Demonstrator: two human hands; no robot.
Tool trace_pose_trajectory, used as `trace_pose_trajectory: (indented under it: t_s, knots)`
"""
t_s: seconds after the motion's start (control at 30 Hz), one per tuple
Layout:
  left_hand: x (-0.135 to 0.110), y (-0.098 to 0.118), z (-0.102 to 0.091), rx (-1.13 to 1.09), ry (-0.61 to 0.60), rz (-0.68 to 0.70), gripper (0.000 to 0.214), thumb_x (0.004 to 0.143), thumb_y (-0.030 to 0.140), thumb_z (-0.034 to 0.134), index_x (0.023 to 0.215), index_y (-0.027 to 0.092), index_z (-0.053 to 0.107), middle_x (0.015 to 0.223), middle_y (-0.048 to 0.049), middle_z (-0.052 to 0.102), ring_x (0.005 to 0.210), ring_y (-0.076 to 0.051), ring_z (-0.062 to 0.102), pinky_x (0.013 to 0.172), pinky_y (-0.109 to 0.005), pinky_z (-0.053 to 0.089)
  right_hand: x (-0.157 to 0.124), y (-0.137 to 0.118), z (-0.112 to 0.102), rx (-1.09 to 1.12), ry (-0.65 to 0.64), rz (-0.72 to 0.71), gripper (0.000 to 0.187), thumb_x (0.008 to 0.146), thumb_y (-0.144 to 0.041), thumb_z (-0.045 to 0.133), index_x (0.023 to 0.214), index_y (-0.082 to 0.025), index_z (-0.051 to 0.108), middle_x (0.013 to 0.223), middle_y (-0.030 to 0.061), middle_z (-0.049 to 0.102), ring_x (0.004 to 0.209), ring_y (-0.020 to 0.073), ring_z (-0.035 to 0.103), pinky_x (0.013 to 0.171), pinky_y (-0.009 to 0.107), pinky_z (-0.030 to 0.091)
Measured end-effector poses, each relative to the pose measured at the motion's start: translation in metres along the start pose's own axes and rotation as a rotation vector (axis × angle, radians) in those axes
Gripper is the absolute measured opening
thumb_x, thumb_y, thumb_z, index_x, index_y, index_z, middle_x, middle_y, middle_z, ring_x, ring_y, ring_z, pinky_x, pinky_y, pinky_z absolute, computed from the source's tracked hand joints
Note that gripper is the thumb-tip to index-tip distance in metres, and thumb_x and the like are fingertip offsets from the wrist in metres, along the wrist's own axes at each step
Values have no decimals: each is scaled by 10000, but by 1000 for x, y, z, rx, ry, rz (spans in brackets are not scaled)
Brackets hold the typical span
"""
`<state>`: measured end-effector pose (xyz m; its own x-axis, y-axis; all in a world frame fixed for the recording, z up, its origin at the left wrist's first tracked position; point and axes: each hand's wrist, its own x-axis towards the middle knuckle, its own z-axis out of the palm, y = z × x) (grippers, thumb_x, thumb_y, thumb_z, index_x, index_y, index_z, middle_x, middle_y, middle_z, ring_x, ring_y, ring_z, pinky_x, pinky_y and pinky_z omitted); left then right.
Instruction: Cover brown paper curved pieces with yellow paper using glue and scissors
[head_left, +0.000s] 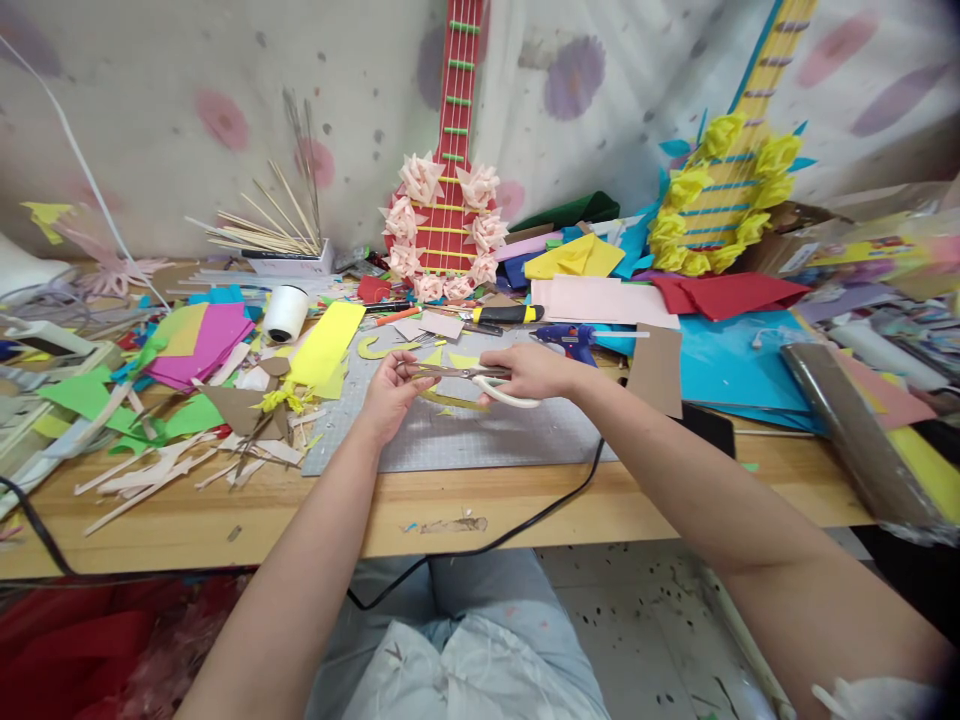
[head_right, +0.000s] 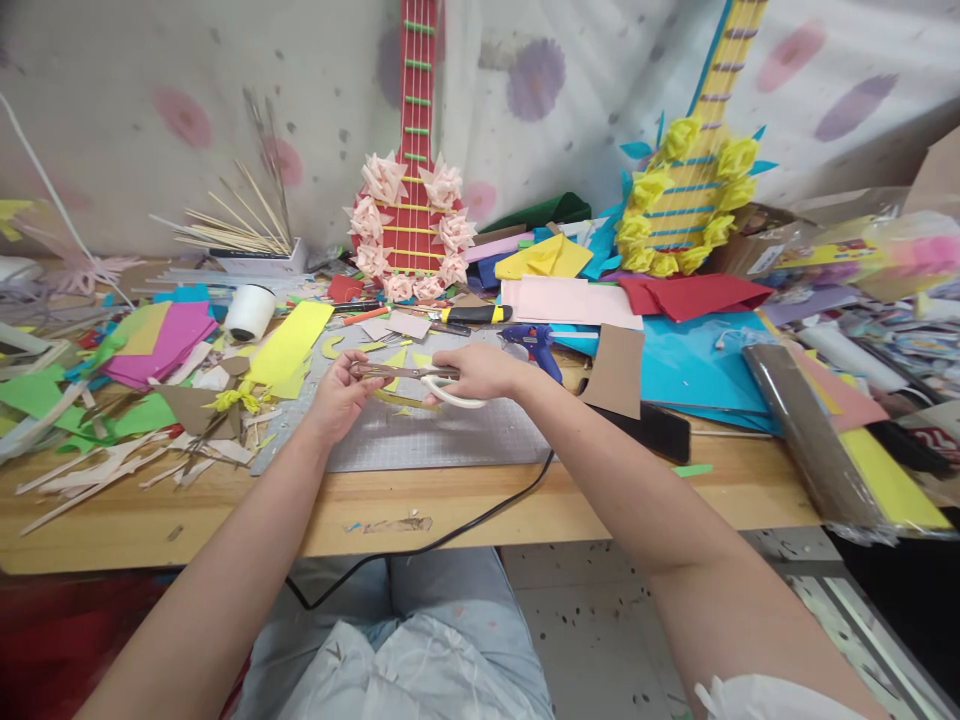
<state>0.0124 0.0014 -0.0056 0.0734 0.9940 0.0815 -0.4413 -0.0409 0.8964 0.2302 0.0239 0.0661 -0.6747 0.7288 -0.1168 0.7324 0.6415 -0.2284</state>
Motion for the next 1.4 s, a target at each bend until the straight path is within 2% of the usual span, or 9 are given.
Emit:
trace_pose_trajectory:
  t_s: [0.23, 0.47, 0.63, 0.77, 1.07, 1.4]
  knots:
    - [-1, 2, 1, 5, -9, -7, 454, 507, 138, 765, 826, 190, 446, 659, 50, 632, 686, -116, 631, 731, -257, 457, -1, 1, 0, 39, -20, 27, 479, 677, -675, 468, 776, -212, 541, 649, -1, 539, 575, 123, 425, 524, 237, 210]
    - [0, 1, 0, -7, -22, -7, 465, 500, 121, 767, 833, 186, 449, 634, 73, 579, 670, -97, 619, 751, -257, 473, -3, 1, -2, 35, -9, 62, 469, 659, -676, 489, 720, -214, 545, 608, -19, 513, 555, 113, 405, 530, 240, 199]
    - [-2, 3, 1, 34, -29, -37, 460, 523, 134, 757, 863, 185, 451, 632, 67, 569, 677, -144, 647, 670, -277, 504, -5, 5, -6, 43, 5, 57, 469, 659, -671, 497, 688, -205, 538, 591, -28, 498, 542, 101, 381, 532, 236, 196]
    - [-2, 6, 2, 56, -23, -69, 490, 510, 145, 765, 879, 188, 446, 620, 69, 570, 698, -178, 661, 592, -261, 510, -7, 8, -9, 106, -19, 56, 496, 654, -682, 496, 750, -198, 547, 659, -16, 532, 593, 113, 416, 541, 229, 215]
    - [-4, 6, 3, 99, -29, -54, 505, 495, 139, 769, 883, 188, 450, 668, 22, 652, 657, -159, 646, 556, -246, 504, 1, 5, -5, 89, -97, 38, 489, 654, -674, 497, 772, -202, 545, 700, -3, 552, 630, 128, 439, 552, 237, 223]
    - [-3, 7, 1, 176, -34, -31, 523, 489, 156, 770, 903, 180, 450, 620, 79, 572, 544, -86, 582, 550, -221, 504, -2, 5, -8, 133, -116, 68, 489, 646, -671, 510, 674, -182, 516, 603, -38, 456, 573, 93, 369, 541, 236, 181]
